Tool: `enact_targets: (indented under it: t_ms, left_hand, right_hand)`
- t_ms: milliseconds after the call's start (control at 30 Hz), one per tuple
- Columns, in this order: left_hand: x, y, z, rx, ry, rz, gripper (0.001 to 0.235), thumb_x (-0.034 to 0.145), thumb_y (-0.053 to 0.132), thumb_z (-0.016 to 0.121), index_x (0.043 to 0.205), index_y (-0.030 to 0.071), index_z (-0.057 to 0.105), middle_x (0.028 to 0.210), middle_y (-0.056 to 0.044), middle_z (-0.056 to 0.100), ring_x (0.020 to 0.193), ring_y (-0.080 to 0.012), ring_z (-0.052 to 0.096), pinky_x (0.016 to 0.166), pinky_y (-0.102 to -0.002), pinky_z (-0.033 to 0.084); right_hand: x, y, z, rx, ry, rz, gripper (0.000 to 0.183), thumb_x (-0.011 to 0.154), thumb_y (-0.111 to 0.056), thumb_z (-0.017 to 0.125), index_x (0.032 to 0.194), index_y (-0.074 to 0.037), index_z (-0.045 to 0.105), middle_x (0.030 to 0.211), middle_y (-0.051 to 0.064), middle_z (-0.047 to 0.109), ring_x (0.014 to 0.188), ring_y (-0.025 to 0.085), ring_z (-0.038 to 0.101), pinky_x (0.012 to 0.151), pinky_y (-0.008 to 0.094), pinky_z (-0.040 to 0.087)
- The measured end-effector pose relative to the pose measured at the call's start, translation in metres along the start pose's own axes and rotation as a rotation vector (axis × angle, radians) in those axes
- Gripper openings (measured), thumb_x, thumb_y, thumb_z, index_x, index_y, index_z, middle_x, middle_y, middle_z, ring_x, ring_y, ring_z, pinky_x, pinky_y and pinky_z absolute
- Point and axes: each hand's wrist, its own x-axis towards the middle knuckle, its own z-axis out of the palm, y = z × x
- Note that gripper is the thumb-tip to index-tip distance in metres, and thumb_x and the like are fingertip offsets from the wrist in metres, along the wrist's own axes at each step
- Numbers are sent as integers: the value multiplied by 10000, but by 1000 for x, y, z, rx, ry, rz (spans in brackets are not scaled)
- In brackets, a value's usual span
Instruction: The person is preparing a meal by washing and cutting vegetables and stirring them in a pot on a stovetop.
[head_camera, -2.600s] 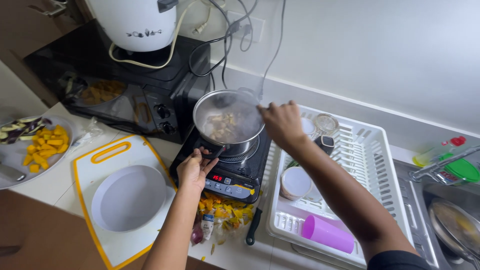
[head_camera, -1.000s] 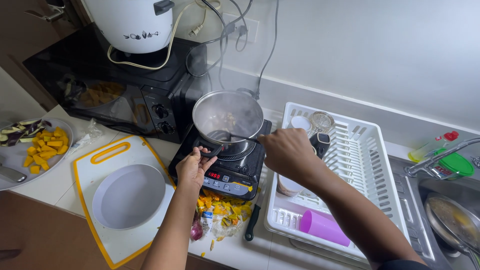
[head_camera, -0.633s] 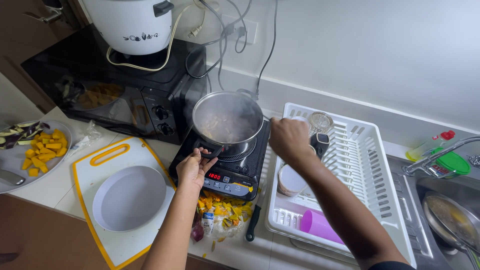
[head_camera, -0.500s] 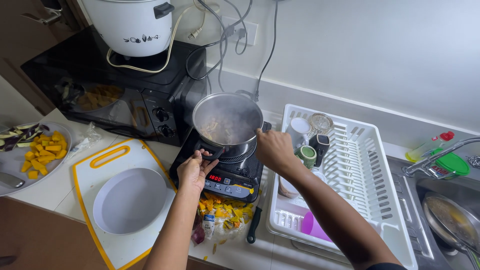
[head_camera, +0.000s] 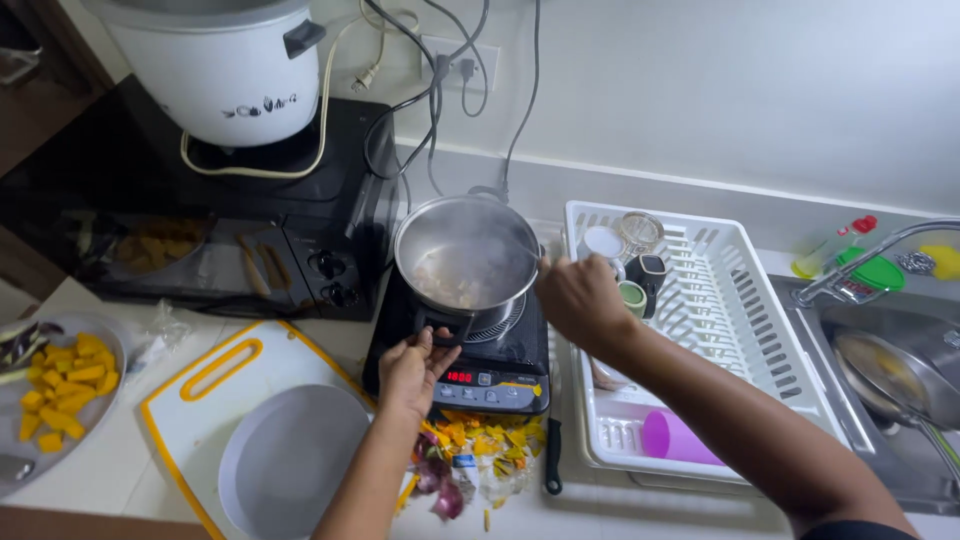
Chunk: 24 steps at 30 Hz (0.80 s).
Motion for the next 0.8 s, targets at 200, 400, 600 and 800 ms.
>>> enact_targets:
  t_ms: [200, 400, 600, 800]
  left_hand:
    - [-11, -4, 4, -53, -8, -92, 87, 1004, 50, 550, 1034, -4, 611, 1031, -131, 702, 952, -252, 695, 1000, -494, 578]
    - [-9, 4, 0, -46, -43, -141, 68, 1006, 63, 556, 1022, 15, 602, 1049, -142, 717, 1024, -245, 704, 1075, -479, 508]
    - [3, 13, -5, -5, -99, -181, 54, 1008, 49, 565, 1004, 14, 606, 1034, -135, 726, 995, -260, 714, 995, -473, 584]
    - [35, 35, -23, -23, -116, -72, 102, 1024, 85, 558, 1002, -3, 605, 998, -143, 708, 936, -267, 734, 913, -516, 620]
  right_hand:
    - [16, 35, -88, 118, -159, -29, 101, 714, -165, 651, 654, -156, 731, 620, 83, 685, 558, 267, 695, 414, 416, 506]
    - [91, 104, -61, 823, -721, 219, 166, 860, -119, 697, 864, -18, 829, 645, 92, 691, 505, 140, 585, 446, 298, 440]
    - [27, 87, 46, 1462, -706, 644, 249, 923, -82, 645, 1093, -39, 822, 661, 81, 649, 438, 83, 410, 359, 241, 277]
    - [-13, 28, 47, 1692, -367, 746, 280, 906, -49, 664, 1148, -36, 806, 632, 41, 640, 474, 80, 444, 402, 245, 326]
